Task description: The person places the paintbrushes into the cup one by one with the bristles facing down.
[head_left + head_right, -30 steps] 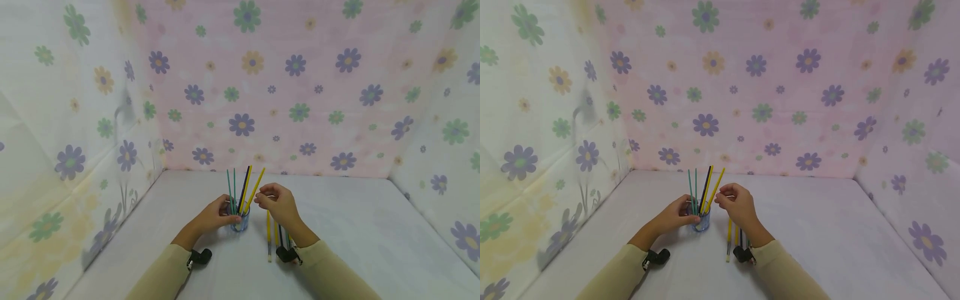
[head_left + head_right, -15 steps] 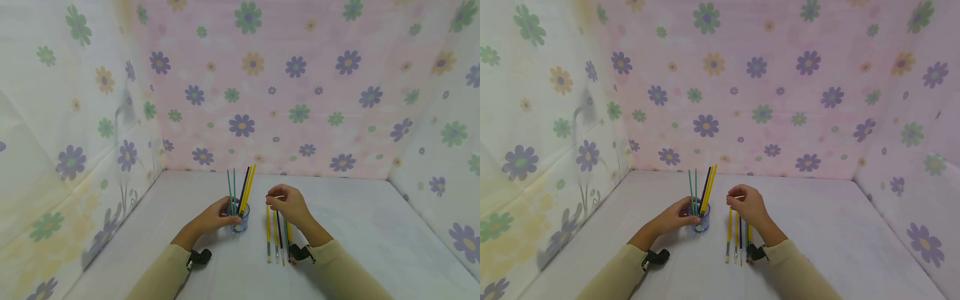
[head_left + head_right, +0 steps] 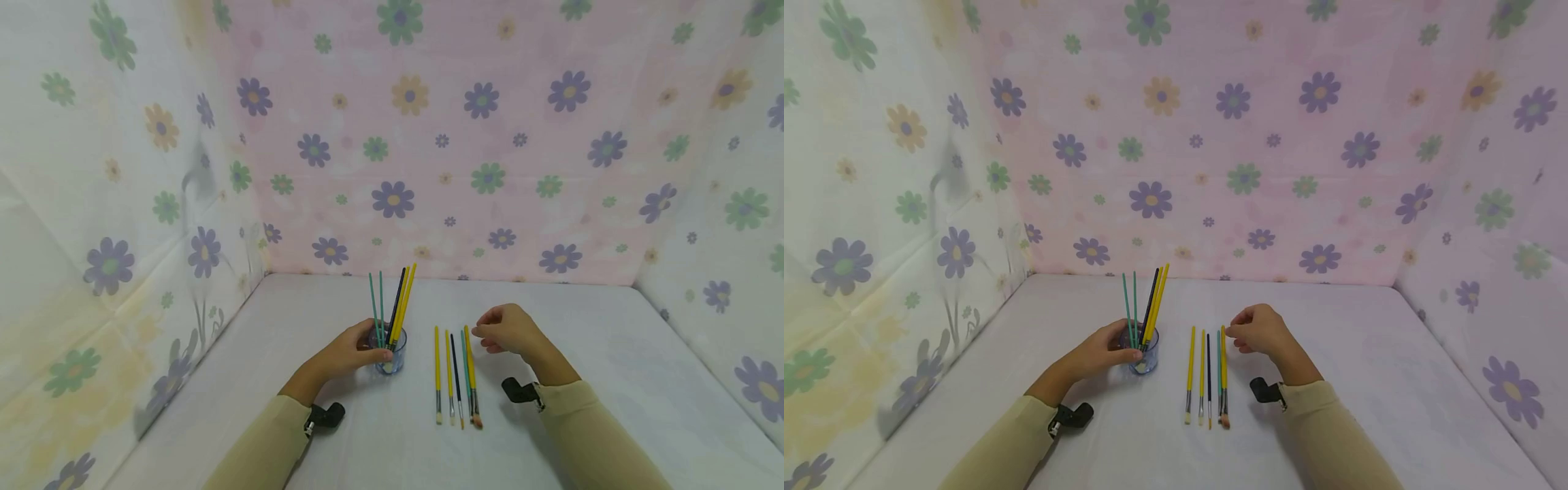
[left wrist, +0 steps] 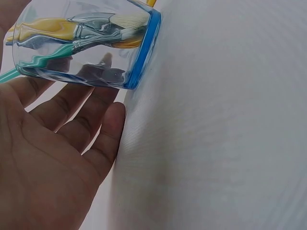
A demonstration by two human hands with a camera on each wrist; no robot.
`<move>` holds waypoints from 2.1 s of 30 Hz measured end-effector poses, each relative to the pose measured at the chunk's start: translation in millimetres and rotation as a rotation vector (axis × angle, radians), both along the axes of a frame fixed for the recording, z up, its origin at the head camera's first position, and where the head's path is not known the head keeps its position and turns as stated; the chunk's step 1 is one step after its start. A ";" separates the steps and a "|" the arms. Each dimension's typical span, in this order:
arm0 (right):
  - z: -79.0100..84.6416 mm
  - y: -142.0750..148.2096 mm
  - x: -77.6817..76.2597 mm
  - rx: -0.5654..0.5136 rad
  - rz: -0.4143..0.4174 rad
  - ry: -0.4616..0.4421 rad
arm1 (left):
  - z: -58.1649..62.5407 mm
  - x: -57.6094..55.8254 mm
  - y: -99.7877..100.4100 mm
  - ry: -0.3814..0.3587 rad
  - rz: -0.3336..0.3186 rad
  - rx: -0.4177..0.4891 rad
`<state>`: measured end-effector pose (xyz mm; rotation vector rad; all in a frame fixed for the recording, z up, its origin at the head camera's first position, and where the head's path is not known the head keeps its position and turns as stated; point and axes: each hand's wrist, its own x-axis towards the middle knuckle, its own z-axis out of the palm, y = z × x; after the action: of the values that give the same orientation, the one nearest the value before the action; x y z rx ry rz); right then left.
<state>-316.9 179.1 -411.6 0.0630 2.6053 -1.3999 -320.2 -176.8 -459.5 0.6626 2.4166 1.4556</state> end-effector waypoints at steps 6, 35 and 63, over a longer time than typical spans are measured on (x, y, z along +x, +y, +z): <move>-9.9 -1.0 -3.0 0.109 0.006 -0.100 | -4.5 1.5 -2.7 -0.004 -0.006 0.006; -19.1 -13.8 1.5 0.275 0.075 -0.126 | 3.7 2.3 0.9 0.011 0.020 -0.021; -14.6 -2.9 8.5 0.301 0.077 -0.127 | 1.5 3.3 2.6 0.010 0.041 -0.027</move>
<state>-308.4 176.2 -426.2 0.0883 2.6573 -0.9377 -317.0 -174.2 -458.0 0.6193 2.4676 1.4357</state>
